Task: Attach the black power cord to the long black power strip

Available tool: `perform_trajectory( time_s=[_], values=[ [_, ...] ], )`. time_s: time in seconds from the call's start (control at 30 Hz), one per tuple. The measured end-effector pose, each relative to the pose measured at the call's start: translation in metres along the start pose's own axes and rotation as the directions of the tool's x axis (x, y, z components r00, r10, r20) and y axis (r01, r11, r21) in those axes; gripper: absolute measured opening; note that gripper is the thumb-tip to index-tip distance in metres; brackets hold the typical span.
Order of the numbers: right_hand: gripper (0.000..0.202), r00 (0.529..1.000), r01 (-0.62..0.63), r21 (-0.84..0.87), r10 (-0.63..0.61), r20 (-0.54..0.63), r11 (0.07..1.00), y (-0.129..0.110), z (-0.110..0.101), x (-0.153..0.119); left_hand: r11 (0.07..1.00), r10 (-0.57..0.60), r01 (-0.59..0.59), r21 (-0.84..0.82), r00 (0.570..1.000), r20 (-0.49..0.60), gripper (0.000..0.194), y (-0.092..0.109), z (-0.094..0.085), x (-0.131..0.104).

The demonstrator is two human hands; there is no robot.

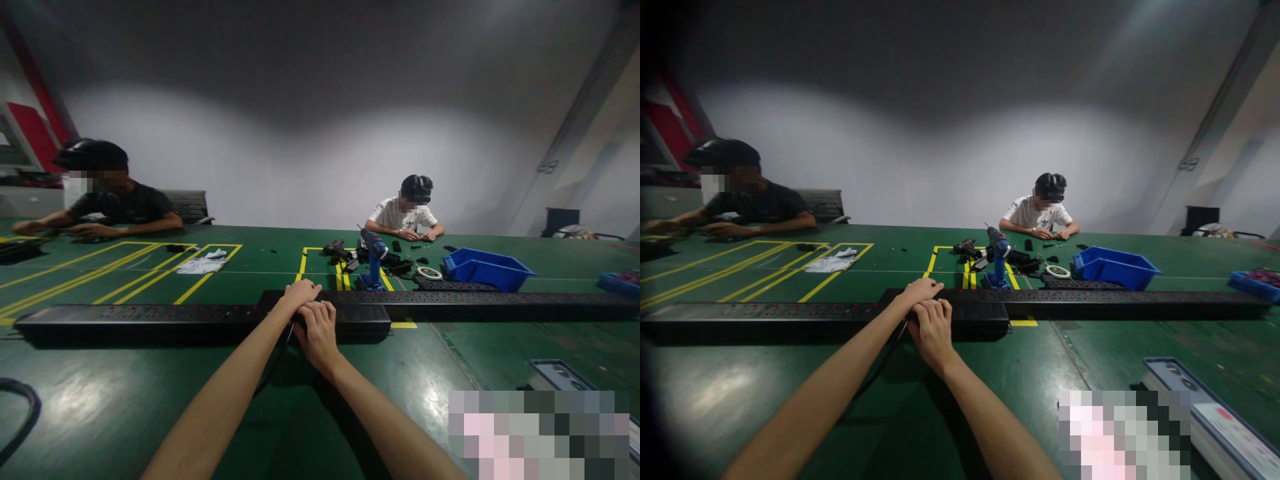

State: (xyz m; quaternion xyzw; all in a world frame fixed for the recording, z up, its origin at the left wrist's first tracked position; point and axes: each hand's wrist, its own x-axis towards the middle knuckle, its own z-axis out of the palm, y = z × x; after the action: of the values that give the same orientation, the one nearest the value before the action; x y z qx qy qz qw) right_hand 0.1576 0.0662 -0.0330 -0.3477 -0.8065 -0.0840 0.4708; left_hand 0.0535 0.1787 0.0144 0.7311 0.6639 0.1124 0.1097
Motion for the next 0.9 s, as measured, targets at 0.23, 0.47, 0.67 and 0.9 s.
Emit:
perform_trajectory(
  time_s=[0.23, 0.47, 0.67, 0.9],
  values=[
    [0.016, 1.000, 0.009, 0.017, -0.009, 0.025, 1.000, -0.002, -0.005, 0.004, 0.999, 0.023, -0.024, -0.039, 0.999, -0.028, 0.048, -0.004, 0.001, -0.004],
    [0.016, 0.995, 0.035, 0.017, -0.036, 0.090, 0.999, -0.004, -0.014, -0.002, 0.998, 0.029, -0.033, -0.049, 0.997, -0.067, 0.052, -0.001, 0.003, -0.012],
    [0.020, 0.990, 0.010, 0.036, -0.015, 0.142, 0.999, -0.007, -0.019, -0.007, 0.999, -0.011, 0.005, -0.045, 0.993, -0.116, 0.061, 0.001, 0.003, -0.019],
    [0.024, 0.989, 0.023, 0.046, -0.030, 0.144, 0.999, 0.002, -0.014, -0.001, 0.990, -0.144, 0.143, -0.021, 0.982, -0.126, 0.066, 0.002, 0.004, -0.017]
  ],
)
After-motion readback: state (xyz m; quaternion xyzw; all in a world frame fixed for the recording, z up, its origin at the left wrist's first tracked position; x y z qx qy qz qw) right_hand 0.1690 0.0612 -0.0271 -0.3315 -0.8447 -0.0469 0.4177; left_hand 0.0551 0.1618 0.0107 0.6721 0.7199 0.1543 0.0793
